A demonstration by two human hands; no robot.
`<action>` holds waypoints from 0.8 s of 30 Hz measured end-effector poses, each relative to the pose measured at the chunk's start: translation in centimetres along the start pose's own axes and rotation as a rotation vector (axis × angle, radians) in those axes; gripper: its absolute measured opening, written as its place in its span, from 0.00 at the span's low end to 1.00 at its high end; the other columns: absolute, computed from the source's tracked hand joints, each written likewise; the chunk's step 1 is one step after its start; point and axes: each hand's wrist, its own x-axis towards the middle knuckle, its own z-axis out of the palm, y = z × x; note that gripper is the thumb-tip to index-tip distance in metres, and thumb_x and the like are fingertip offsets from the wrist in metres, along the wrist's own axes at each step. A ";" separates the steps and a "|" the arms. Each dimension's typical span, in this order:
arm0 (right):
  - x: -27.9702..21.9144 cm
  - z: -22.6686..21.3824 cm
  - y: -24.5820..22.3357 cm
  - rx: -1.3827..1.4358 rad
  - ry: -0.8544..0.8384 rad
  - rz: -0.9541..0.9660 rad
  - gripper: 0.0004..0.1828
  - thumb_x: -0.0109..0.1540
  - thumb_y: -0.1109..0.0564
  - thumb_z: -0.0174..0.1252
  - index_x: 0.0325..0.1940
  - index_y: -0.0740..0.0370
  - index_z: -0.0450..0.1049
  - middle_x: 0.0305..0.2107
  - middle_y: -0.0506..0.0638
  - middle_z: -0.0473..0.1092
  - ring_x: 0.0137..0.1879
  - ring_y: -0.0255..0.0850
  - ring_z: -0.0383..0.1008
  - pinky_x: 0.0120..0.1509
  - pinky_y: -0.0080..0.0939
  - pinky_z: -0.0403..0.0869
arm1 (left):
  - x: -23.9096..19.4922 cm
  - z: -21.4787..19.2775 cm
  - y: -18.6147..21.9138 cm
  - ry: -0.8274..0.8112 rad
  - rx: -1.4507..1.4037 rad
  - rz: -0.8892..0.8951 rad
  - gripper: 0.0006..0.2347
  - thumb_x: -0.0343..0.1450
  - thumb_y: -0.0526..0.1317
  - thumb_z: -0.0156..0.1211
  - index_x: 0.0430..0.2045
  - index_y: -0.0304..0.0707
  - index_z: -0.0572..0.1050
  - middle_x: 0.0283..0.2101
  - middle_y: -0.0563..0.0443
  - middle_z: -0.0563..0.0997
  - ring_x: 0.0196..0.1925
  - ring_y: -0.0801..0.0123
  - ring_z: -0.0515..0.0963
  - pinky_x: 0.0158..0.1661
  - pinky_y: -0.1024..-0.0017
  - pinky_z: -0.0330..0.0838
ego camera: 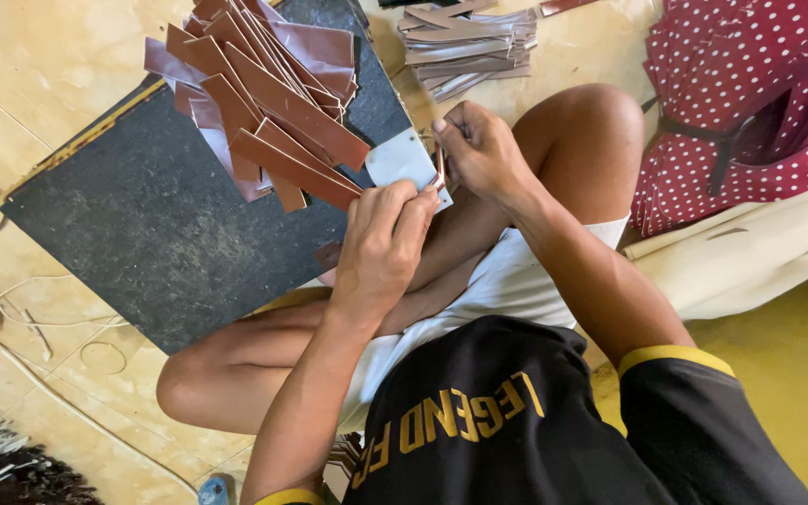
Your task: The person sits on the floor and repeatedly peels a thin strip from a brown material using a small white tool. The peeled strips are placed into a pile on the floor.
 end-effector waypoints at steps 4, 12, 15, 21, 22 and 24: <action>0.9 0.2 0.8 -0.004 0.014 0.036 0.14 0.69 0.51 0.57 0.38 0.66 0.71 0.20 0.45 0.68 0.24 0.29 0.66 0.26 0.34 0.67 | 0.1 0.0 0.0 -0.008 0.019 0.005 0.06 0.74 0.33 0.66 0.43 0.36 0.76 0.45 0.51 0.74 0.45 0.60 0.75 0.45 0.63 0.69; 1.9 0.4 1.7 -0.066 0.050 0.020 0.17 0.69 0.50 0.58 0.35 0.66 0.71 0.19 0.46 0.64 0.25 0.31 0.62 0.26 0.37 0.64 | 0.7 0.2 0.5 0.006 0.089 0.017 0.05 0.75 0.33 0.67 0.40 0.36 0.76 0.44 0.52 0.74 0.43 0.61 0.75 0.42 0.62 0.67; 2.6 0.4 2.7 -0.158 0.072 -0.116 0.18 0.70 0.51 0.59 0.33 0.67 0.70 0.20 0.48 0.64 0.27 0.33 0.61 0.29 0.39 0.65 | 0.9 0.4 0.8 0.018 0.118 0.019 0.05 0.75 0.34 0.68 0.38 0.37 0.76 0.43 0.53 0.74 0.41 0.62 0.75 0.41 0.61 0.67; 3.7 1.0 3.2 -0.105 0.108 -0.012 0.17 0.68 0.50 0.59 0.32 0.66 0.70 0.19 0.48 0.64 0.25 0.33 0.61 0.27 0.41 0.65 | 1.1 1.0 1.3 0.049 0.139 -0.001 0.05 0.74 0.35 0.68 0.40 0.37 0.77 0.42 0.54 0.74 0.42 0.61 0.75 0.42 0.61 0.67; 3.9 1.0 3.2 -0.100 0.106 -0.003 0.17 0.68 0.50 0.59 0.33 0.66 0.70 0.19 0.48 0.65 0.25 0.33 0.62 0.26 0.41 0.65 | 1.0 1.1 1.4 0.061 0.139 -0.006 0.06 0.74 0.35 0.68 0.40 0.37 0.78 0.42 0.54 0.74 0.42 0.61 0.75 0.43 0.61 0.67; 4.2 0.8 3.1 -0.093 0.102 0.015 0.17 0.68 0.50 0.59 0.33 0.66 0.70 0.18 0.48 0.66 0.24 0.33 0.63 0.25 0.40 0.65 | 1.0 1.2 1.5 0.053 0.150 -0.032 0.06 0.75 0.37 0.68 0.42 0.39 0.79 0.42 0.54 0.73 0.42 0.60 0.74 0.42 0.60 0.66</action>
